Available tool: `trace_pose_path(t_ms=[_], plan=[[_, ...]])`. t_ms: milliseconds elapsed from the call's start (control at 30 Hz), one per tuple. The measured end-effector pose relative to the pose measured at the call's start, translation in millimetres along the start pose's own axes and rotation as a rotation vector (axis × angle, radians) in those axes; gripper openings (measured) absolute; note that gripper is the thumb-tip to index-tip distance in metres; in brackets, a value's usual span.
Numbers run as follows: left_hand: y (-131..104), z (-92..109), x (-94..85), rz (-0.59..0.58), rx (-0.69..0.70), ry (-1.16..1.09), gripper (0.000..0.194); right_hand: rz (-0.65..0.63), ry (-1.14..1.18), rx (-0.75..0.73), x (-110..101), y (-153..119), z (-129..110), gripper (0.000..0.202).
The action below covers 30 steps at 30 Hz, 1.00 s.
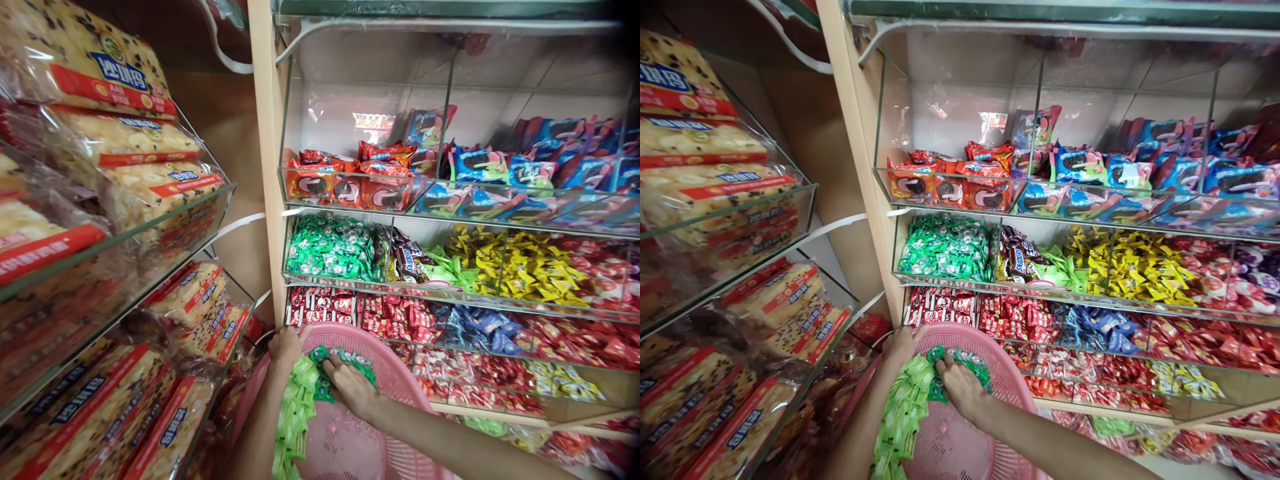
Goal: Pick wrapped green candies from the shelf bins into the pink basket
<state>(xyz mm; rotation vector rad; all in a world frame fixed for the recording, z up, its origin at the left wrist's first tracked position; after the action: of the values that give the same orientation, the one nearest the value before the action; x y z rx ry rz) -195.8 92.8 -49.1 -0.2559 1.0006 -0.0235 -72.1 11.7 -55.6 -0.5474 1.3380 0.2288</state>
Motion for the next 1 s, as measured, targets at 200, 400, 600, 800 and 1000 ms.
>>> trace_pose_path(t_ms=[200, 400, 600, 800, 1000], plan=[[1.0, -1.8, 1.6, -0.005, -0.013, 0.004, 0.072, -0.006, 0.093, 0.007, 7.7, -3.5, 4.0, 0.042], [0.0, -0.8, 0.5, -0.001, -0.003, -0.001, 0.073, -0.006, 0.105, 0.004, 8.7, -3.1, 1.4, 0.046], [1.2, -1.8, 1.6, -0.007, -0.012, 0.013, 0.073, 0.044, 0.062, -0.001, 3.4, -1.7, -1.2, 0.038], [1.8, -1.1, 1.8, -0.002, -0.004, 0.008, 0.072, 0.080, 0.003, -0.001, 7.7, -1.6, 4.9, 0.029], [1.5, -1.1, 1.7, -0.003, -0.003, -0.004, 0.073, 0.104, -0.040, -0.023, 4.3, -1.1, 0.1, 0.022]])
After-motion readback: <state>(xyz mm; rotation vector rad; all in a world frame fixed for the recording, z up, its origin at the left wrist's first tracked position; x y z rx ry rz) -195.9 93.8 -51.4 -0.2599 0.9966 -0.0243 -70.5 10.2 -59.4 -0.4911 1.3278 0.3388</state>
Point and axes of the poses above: each hand's wrist, its own y-axis towards the middle knuckle, its own x-axis out of the palm, z = x × y, the point moved 10 cm from there along y, towards the middle knuckle, and after that the axes turned 15 degrees about -y, right-handed, at the moved point
